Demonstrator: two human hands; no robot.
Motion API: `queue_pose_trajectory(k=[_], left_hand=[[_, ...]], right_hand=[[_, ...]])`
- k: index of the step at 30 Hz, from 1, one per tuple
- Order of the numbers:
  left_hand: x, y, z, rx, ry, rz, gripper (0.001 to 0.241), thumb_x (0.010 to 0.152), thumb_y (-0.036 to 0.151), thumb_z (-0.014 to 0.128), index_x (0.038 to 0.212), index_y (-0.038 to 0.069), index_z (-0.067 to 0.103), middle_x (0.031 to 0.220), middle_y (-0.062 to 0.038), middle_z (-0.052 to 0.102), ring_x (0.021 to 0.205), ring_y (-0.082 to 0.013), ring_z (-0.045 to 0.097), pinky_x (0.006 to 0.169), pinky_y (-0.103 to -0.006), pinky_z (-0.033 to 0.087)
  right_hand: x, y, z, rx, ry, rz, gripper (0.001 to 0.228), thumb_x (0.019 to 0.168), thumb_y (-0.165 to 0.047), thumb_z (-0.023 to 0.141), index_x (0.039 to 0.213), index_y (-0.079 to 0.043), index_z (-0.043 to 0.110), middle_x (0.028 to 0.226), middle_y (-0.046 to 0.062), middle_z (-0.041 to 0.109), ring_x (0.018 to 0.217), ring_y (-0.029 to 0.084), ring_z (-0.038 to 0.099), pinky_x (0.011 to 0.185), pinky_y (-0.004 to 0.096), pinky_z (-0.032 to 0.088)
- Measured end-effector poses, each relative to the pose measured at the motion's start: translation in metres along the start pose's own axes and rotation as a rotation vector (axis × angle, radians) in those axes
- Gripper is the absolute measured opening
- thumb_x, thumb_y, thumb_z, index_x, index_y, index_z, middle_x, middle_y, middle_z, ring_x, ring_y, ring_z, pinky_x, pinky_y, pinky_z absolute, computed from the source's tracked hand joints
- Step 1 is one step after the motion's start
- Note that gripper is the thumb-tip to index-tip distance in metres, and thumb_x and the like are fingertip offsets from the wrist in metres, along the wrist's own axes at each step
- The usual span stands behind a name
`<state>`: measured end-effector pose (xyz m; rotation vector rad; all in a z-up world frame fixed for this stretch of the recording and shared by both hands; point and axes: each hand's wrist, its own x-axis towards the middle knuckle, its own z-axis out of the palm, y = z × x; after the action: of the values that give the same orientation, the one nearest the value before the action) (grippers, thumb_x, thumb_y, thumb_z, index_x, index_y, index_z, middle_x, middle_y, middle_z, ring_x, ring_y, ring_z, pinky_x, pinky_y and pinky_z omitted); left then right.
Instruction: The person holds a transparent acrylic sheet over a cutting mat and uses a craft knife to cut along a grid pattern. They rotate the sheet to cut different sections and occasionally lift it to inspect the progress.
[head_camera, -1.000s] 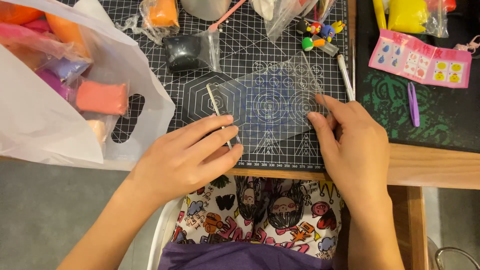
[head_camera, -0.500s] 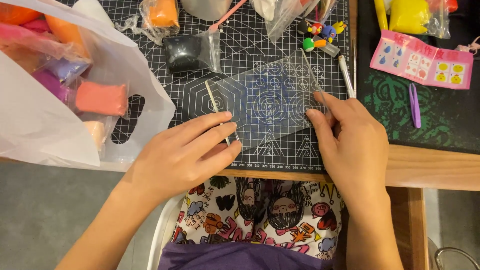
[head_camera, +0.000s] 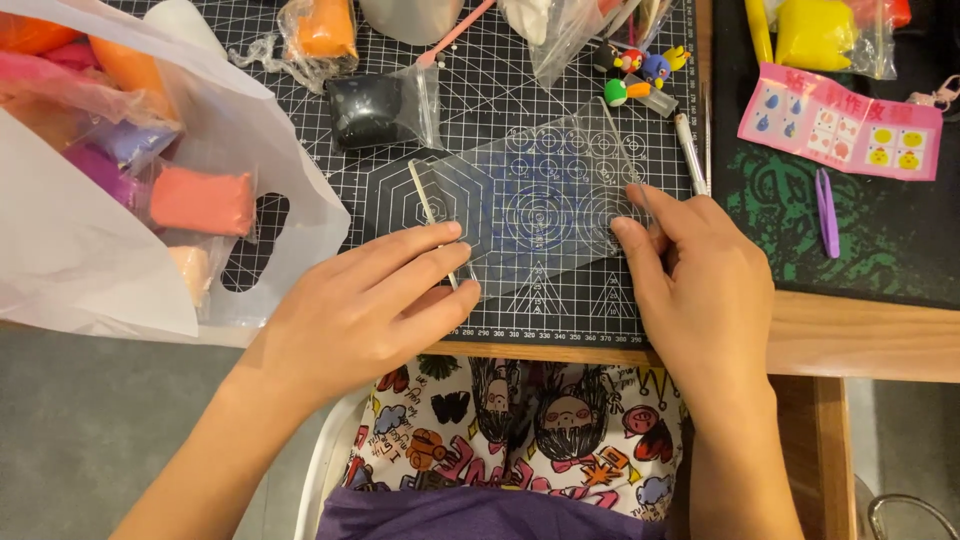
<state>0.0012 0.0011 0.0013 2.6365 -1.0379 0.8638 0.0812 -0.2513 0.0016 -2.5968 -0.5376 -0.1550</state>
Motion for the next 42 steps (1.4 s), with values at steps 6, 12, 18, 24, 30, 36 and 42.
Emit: queue_pose_trajectory(k=[6,12,18,24,30,36,42], left_hand=[[0.000,0.001,0.000,-0.007,-0.012,-0.001,0.009,0.092,0.000,0.069,0.093,0.007,0.063,0.104,-0.014,0.067,0.105,-0.0291,0.067,0.083,-0.0353,0.061],[0.001,0.002,-0.001,0.007,-0.015,-0.004,0.010,0.092,0.000,0.069,0.091,0.008,0.064,0.104,-0.013,0.068,0.105,-0.0284,0.068,0.085,-0.0342,0.060],[-0.001,-0.001,-0.002,0.009,-0.039,-0.012,0.012,0.091,-0.001,0.071,0.093,0.008,0.064,0.107,-0.014,0.068,0.108,-0.0294,0.067,0.084,-0.0350,0.060],[0.001,0.002,-0.003,0.040,-0.025,-0.017,0.012,0.093,0.000,0.068,0.092,0.011,0.063,0.106,-0.011,0.068,0.107,-0.0262,0.067,0.085,-0.0324,0.059],[0.004,0.000,-0.008,0.001,-0.023,-0.020,0.012,0.091,-0.002,0.071,0.092,0.007,0.064,0.105,-0.015,0.068,0.107,-0.0292,0.067,0.084,-0.0360,0.060],[0.007,0.001,-0.012,-0.010,-0.030,-0.049,0.010,0.092,-0.005,0.069,0.095,0.004,0.064,0.108,-0.016,0.067,0.109,-0.0315,0.066,0.088,-0.0396,0.059],[0.005,0.003,-0.005,0.006,-0.012,-0.038,0.011,0.093,-0.002,0.070,0.093,0.007,0.064,0.106,-0.015,0.068,0.109,-0.0306,0.067,0.088,-0.0373,0.059]], right_hand=[[-0.003,0.000,-0.001,-0.003,0.009,-0.004,0.031,0.101,-0.022,0.059,0.127,-0.008,0.069,0.077,0.001,0.052,0.066,0.020,0.052,0.060,0.038,0.042],[-0.005,0.003,0.000,-0.012,0.011,-0.021,0.033,0.102,-0.022,0.058,0.129,-0.007,0.068,0.077,0.000,0.051,0.067,0.018,0.051,0.057,0.036,0.042],[-0.001,0.000,0.002,-0.004,0.028,-0.033,0.030,0.102,-0.022,0.058,0.125,-0.007,0.070,0.076,0.001,0.051,0.064,0.019,0.051,0.057,0.036,0.042],[-0.004,0.002,0.001,-0.014,0.017,-0.012,0.032,0.102,-0.023,0.059,0.128,-0.008,0.070,0.076,0.000,0.051,0.066,0.019,0.053,0.058,0.037,0.043],[-0.003,-0.004,-0.004,0.035,0.078,-0.050,0.028,0.103,-0.020,0.061,0.125,-0.005,0.070,0.078,0.002,0.053,0.063,0.017,0.050,0.061,0.034,0.042],[-0.001,-0.002,-0.003,0.026,0.080,-0.059,0.029,0.102,-0.018,0.060,0.126,-0.004,0.069,0.077,0.002,0.052,0.065,0.018,0.050,0.063,0.036,0.042],[-0.005,0.000,0.002,-0.006,0.081,-0.040,0.030,0.103,-0.021,0.059,0.127,-0.005,0.069,0.080,0.003,0.056,0.064,0.019,0.053,0.059,0.036,0.042]])
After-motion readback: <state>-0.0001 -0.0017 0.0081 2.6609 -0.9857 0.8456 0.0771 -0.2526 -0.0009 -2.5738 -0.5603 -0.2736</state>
